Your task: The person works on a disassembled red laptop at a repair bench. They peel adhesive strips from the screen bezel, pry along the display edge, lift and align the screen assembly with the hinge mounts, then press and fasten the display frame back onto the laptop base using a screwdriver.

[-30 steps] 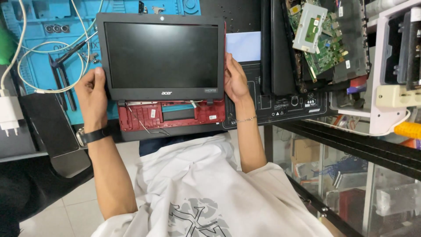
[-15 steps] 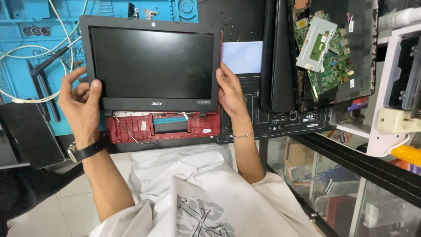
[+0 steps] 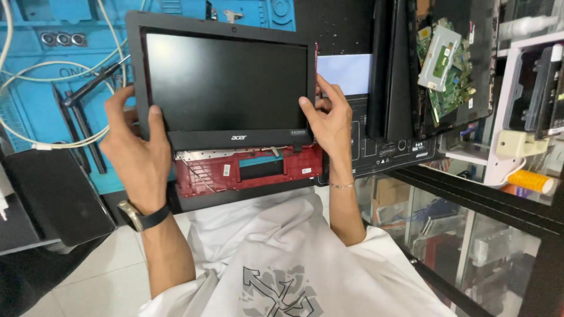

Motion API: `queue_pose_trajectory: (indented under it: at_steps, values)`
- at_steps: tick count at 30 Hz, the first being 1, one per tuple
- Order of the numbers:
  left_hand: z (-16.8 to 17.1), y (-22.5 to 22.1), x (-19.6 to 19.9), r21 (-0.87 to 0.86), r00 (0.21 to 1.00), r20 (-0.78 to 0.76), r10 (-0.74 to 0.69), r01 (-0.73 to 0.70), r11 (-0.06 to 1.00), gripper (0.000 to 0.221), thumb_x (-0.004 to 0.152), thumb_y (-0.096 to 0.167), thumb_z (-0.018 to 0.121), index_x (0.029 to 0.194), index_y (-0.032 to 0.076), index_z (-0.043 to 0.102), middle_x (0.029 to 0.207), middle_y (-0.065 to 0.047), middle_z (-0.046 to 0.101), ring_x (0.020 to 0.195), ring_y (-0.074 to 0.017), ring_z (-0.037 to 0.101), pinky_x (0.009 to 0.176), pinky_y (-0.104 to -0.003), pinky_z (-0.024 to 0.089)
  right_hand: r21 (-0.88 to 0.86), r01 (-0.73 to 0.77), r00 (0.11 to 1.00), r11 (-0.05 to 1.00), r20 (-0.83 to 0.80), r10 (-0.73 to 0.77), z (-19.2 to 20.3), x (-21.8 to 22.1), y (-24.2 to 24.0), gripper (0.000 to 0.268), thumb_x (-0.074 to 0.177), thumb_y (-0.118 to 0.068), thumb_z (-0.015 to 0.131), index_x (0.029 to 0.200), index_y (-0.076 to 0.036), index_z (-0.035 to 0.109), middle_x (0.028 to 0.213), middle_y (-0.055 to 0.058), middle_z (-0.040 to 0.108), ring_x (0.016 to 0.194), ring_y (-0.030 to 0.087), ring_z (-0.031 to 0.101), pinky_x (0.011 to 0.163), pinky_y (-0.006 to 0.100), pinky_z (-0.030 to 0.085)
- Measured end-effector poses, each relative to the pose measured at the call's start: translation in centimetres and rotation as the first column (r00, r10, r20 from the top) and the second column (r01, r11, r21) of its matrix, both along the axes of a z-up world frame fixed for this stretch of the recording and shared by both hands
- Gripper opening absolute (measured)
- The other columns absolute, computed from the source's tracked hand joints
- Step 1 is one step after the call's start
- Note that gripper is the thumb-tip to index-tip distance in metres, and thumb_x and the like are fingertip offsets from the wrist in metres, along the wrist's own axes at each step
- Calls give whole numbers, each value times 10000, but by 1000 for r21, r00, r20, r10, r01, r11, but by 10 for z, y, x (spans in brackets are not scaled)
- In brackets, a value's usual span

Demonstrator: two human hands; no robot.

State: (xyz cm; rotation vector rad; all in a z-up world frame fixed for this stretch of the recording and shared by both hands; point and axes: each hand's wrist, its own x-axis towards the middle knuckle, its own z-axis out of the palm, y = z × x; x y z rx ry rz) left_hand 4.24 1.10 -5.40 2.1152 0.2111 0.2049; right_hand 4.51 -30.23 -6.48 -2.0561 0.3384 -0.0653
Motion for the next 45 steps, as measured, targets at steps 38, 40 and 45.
queue_pose_trajectory:
  at_steps: [38,40,45]
  values:
    - [10,-56,-15,527,788,62,-612,495,691,338,950,231,777,1255,113,689,1209,-50,621,1199,-275,557,1156,-520,357,-590,-231,765,774,381,519,-21,-83,11,178,858,-13,837,1004,-35,737,1095,36,692,1056,249,630,946,420,467]
    - [3,-60,-15,511,774,30,-633,533,675,281,963,211,766,1218,120,689,1181,-31,623,1189,-258,563,1176,-508,361,-598,-247,759,762,370,536,-22,-85,8,167,854,-12,823,994,-35,734,1109,32,704,1065,251,633,964,429,459]
    - [14,-66,-10,509,758,29,-651,549,662,321,967,217,769,1244,86,672,1179,-66,610,1181,-289,550,1146,-524,354,-599,-300,725,742,362,586,-14,-87,6,147,857,-68,834,961,-59,730,1045,18,719,1083,244,615,996,457,435]
